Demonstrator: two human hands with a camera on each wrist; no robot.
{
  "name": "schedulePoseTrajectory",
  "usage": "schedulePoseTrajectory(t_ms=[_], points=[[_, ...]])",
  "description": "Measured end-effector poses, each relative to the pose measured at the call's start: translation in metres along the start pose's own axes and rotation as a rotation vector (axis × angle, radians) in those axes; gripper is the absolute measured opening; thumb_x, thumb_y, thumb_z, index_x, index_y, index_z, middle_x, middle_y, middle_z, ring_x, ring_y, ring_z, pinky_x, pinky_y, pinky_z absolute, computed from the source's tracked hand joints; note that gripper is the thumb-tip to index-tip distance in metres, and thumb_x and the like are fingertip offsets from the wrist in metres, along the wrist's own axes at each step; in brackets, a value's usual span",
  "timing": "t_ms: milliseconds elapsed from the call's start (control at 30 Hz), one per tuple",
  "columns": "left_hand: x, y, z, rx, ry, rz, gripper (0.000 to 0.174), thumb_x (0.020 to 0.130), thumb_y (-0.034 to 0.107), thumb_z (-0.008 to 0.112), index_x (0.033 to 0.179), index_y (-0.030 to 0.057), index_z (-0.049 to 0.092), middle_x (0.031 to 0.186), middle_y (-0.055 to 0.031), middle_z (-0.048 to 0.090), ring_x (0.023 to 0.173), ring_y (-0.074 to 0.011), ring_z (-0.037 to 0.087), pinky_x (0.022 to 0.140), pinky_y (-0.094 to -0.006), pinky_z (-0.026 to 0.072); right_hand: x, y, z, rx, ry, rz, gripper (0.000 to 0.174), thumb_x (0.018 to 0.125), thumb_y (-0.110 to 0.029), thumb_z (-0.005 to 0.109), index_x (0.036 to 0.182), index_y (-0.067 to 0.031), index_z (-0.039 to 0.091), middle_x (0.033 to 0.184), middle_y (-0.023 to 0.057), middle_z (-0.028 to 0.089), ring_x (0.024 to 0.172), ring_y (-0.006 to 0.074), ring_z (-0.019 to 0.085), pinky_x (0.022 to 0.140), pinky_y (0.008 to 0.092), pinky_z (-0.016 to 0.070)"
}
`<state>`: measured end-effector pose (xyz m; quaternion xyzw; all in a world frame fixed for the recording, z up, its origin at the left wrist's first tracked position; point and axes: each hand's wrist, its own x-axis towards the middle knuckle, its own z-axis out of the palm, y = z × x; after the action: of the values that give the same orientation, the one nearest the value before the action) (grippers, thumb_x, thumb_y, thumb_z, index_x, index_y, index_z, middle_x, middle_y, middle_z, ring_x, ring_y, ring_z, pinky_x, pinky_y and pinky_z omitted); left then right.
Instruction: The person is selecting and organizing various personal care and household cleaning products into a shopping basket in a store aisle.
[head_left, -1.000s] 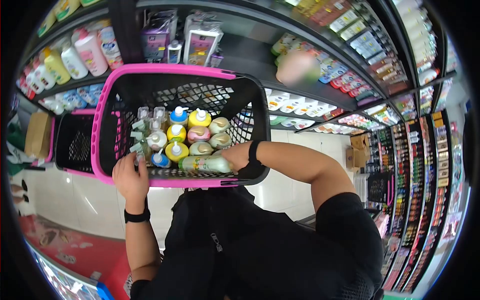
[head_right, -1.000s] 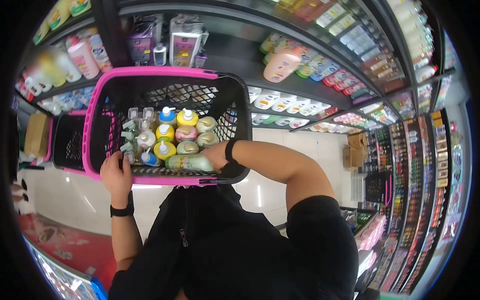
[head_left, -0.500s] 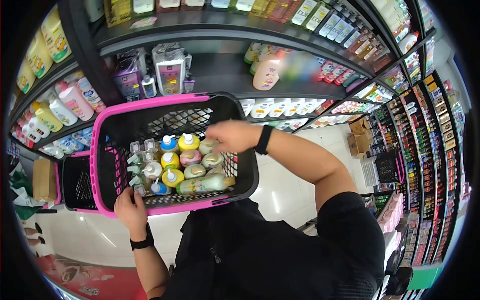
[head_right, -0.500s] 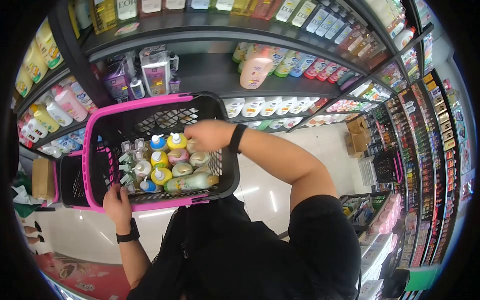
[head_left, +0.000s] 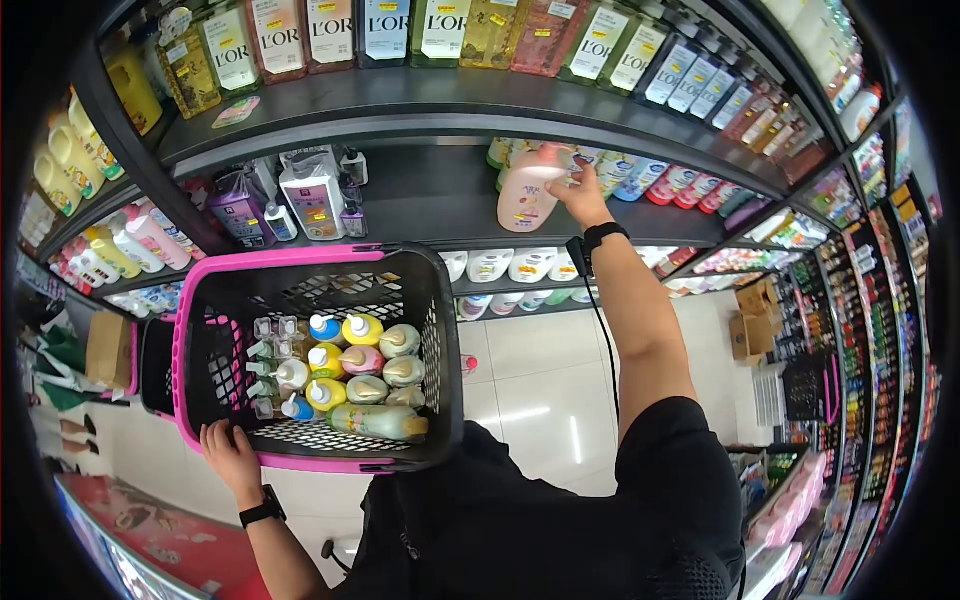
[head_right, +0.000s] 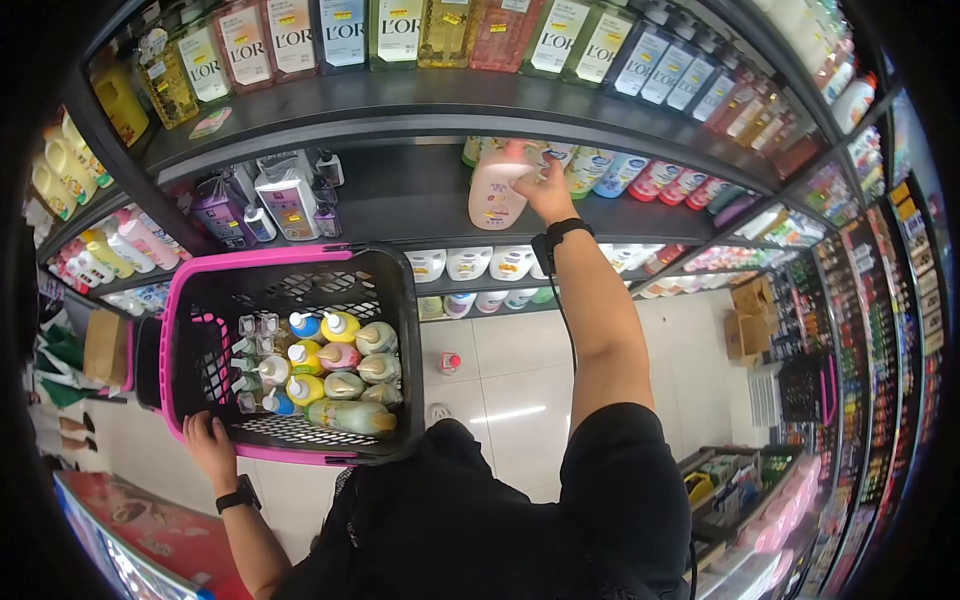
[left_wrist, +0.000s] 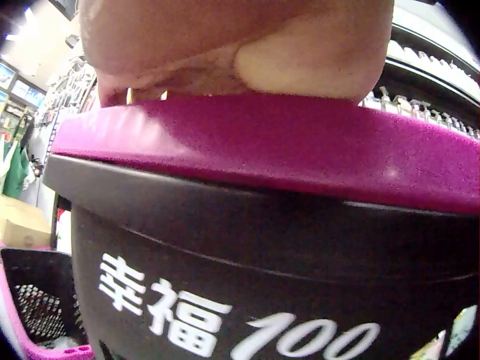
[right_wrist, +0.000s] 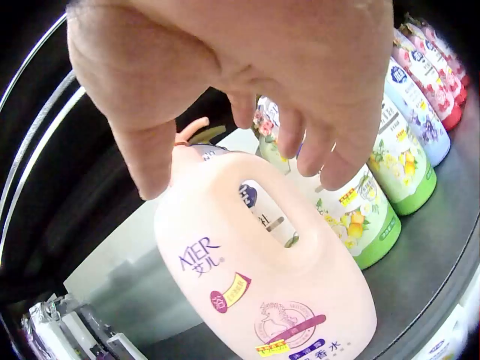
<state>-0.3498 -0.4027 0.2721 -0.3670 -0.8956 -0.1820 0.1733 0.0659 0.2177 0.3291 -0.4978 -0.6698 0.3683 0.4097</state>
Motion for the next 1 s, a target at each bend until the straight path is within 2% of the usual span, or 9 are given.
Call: schedulePoseTrajectory(t_ms=[133,267,333,367,500,600,733,900,1000], points=[[-0.037,0.062,-0.015,-0.028,-0.058,0.011,0.022,0.087,0.009,0.067,0.107,0.0022,0.064,0.122,-0.0163,0.063,0.132,-0.0446,0.047,0.112,-0.0540,0.0358,0.031,0.029,0.005,0.217,-0.254,-0.038,0.088,0.074,-0.013,0.086,0.147,0.0030,0.039,0.133,0.0184,0.057,0.123,0.0264,0.057,0.104,0.0390,0.0464],[-0.056,0.104,-0.021,-0.158,-0.133,-0.060,0.024,0.084,0.007,0.068,0.107,0.0026,0.064,0.121,-0.0166,0.063,0.130,-0.0437,0.048,0.113,-0.0524,0.0353,0.045,0.037,-0.015,0.266,-0.526,0.006,0.078,0.075,-0.005,0.080,0.144,0.0008,0.044,0.134,0.0119,0.059,0.123,0.0236,0.057,0.106,0.0374,0.0452],[-0.060,0.113,-0.024,-0.217,-0.179,0.002,0.028,0.082,0.008,0.071,0.109,0.0013,0.064,0.120,-0.0177,0.063,0.127,-0.0429,0.051,0.110,-0.0508,0.0388,0.057,0.049,-0.017,0.307,-0.481,0.088,0.074,0.074,-0.003,0.077,0.143,-0.0008,0.048,0.133,0.0091,0.060,0.122,0.0226,0.058,0.107,0.0361,0.0443],[-0.063,0.122,-0.026,-0.208,-0.140,-0.018,0.029,0.081,0.008,0.072,0.108,0.0004,0.065,0.121,-0.0184,0.063,0.128,-0.0429,0.051,0.108,-0.0499,0.0401,0.062,0.050,-0.019,0.204,-0.498,0.084,0.067,0.076,-0.011,0.077,0.138,-0.0019,0.054,0.125,0.0070,0.065,0.113,0.0204,0.062,0.104,0.0357,0.0456],[-0.058,0.145,-0.044,-0.252,-0.118,-0.068,0.027,0.080,0.009,0.074,0.104,0.0006,0.067,0.114,-0.0181,0.066,0.123,-0.0416,0.056,0.105,-0.0487,0.0436,0.068,0.058,-0.022,0.106,-0.651,-0.034,0.049,0.080,-0.009,0.070,0.127,-0.0007,0.063,0.115,0.0064,0.068,0.107,0.0175,0.063,0.100,0.0339,0.0463],[-0.058,0.156,-0.052,-0.308,-0.136,-0.096,0.027,0.080,0.009,0.074,0.105,0.0013,0.067,0.113,-0.0186,0.066,0.119,-0.0404,0.058,0.102,-0.0479,0.0464,0.029,0.034,-0.017,0.220,-0.477,-0.084,0.061,0.078,-0.001,0.069,0.137,0.0025,0.053,0.124,0.0114,0.065,0.114,0.0215,0.062,0.103,0.0358,0.0455],[-0.052,0.170,-0.063,-0.376,-0.142,-0.031,0.024,0.081,0.009,0.073,0.103,0.0006,0.067,0.108,-0.0180,0.067,0.107,-0.0390,0.062,0.094,-0.0466,0.0505,-0.016,0.010,-0.035,0.116,-0.536,-0.081,0.063,0.076,0.003,0.064,0.138,0.0048,0.052,0.128,0.0133,0.063,0.117,0.0214,0.060,0.102,0.0343,0.0460],[-0.043,0.182,-0.064,-0.489,-0.220,0.029,0.023,0.083,0.009,0.072,0.104,0.0012,0.066,0.105,-0.0175,0.068,0.099,-0.0375,0.064,0.087,-0.0453,0.0525,-0.071,-0.026,-0.051,0.479,-0.494,-0.065,0.071,0.071,0.009,0.064,0.141,0.0035,0.050,0.131,0.0124,0.060,0.120,0.0227,0.060,0.106,0.0376,0.0446],[-0.034,0.193,-0.064,-0.554,-0.280,0.077,0.023,0.084,0.010,0.071,0.106,0.0026,0.066,0.102,-0.0167,0.068,0.097,-0.0372,0.064,0.085,-0.0452,0.0529,-0.100,-0.053,-0.044,0.600,-0.506,-0.185,0.068,0.075,0.005,0.061,0.142,0.0049,0.048,0.135,0.0147,0.059,0.124,0.0256,0.059,0.108,0.0407,0.0444]])
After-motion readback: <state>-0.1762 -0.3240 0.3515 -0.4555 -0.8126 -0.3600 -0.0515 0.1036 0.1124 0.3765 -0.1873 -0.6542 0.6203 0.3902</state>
